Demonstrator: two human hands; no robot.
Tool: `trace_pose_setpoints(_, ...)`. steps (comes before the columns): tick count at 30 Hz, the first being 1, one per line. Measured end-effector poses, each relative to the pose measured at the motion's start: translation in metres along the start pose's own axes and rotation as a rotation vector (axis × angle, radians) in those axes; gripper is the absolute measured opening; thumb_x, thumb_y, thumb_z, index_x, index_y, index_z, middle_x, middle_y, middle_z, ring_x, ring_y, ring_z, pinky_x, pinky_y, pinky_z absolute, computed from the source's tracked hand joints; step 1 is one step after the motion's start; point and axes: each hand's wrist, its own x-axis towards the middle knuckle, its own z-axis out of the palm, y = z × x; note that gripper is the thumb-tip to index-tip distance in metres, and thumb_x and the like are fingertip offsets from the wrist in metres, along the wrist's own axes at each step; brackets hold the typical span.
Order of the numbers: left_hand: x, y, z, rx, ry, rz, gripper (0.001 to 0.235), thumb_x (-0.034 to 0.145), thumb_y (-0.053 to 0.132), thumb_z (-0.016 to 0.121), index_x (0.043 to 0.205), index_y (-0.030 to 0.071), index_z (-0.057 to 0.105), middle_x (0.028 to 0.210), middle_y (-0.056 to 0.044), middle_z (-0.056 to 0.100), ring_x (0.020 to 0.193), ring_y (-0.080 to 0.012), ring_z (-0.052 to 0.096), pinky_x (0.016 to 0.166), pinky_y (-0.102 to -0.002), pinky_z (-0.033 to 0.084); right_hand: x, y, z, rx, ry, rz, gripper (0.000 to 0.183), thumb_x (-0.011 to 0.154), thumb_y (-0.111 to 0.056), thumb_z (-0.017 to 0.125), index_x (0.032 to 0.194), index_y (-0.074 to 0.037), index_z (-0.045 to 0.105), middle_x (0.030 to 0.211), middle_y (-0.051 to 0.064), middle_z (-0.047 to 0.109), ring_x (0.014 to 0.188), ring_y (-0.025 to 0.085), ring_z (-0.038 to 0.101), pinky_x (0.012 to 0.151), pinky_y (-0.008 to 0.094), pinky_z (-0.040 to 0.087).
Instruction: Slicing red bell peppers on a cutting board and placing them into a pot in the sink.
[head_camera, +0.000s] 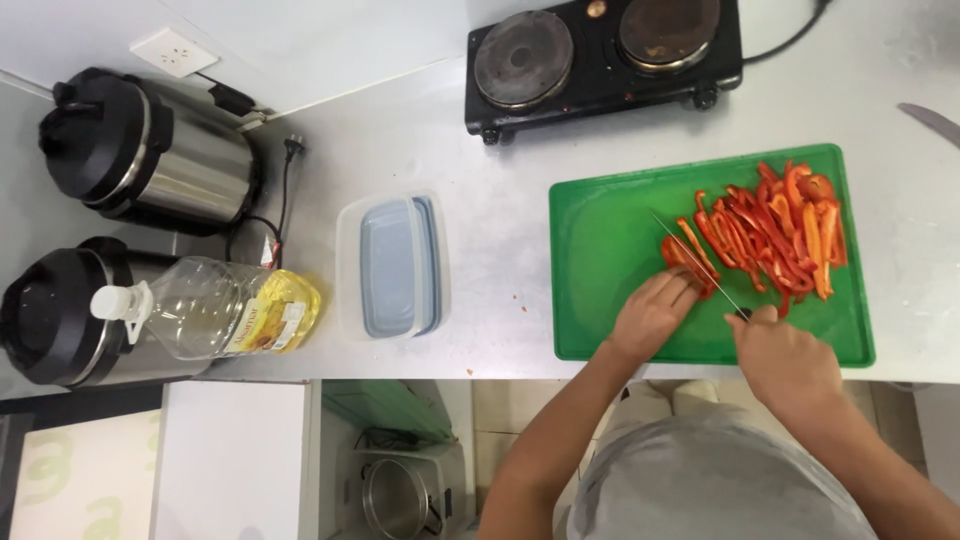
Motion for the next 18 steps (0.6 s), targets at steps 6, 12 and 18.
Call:
trace_pose_setpoints(6,-0.01,-0.007,0.023,0.017,0.026,0.007,0.031,0.089,0.006,0.063,0.119,0.001,0.067,0.126,-0.01,0.064,0.127,-0.0281,0.062,0.109,-0.04,0.054,0.026,-0.004,0.046,0.003,0.177,-0.07,0.047,0.109,-0.048,0.05,0.089,-0.005,0.052,0.061,0.015,0.067,0.059,0.034,0.071,0.052,0.043,0.058)
trace_pose_setpoints(12,0.005,0.0,-0.002,0.044,0.034,0.028,0.032,0.088,0.008,0.063,0.119,0.001,0.068,0.125,-0.01,0.064,0.126,-0.0265,0.059,0.109,-0.044,0.047,-0.02,0.03,0.027,-0.011,-0.012,-0.02,0.049,0.108,-0.05,0.046,0.093,-0.004,0.053,0.06,0.016,0.067,0.059,0.035,0.073,0.052,0.045,0.06)
trace_pose_setpoints(18,-0.002,-0.002,0.005,-0.013,0.016,-0.017,0.036,0.085,0.007,0.063,0.12,0.003,0.067,0.125,-0.01,0.062,0.126,-0.0275,0.059,0.11,-0.041,0.049,0.039,-0.002,0.028,0.014,0.121,-0.052,0.052,0.113,-0.05,0.043,0.092,-0.004,0.055,0.065,0.018,0.068,0.064,0.038,0.073,0.054,0.048,0.06)
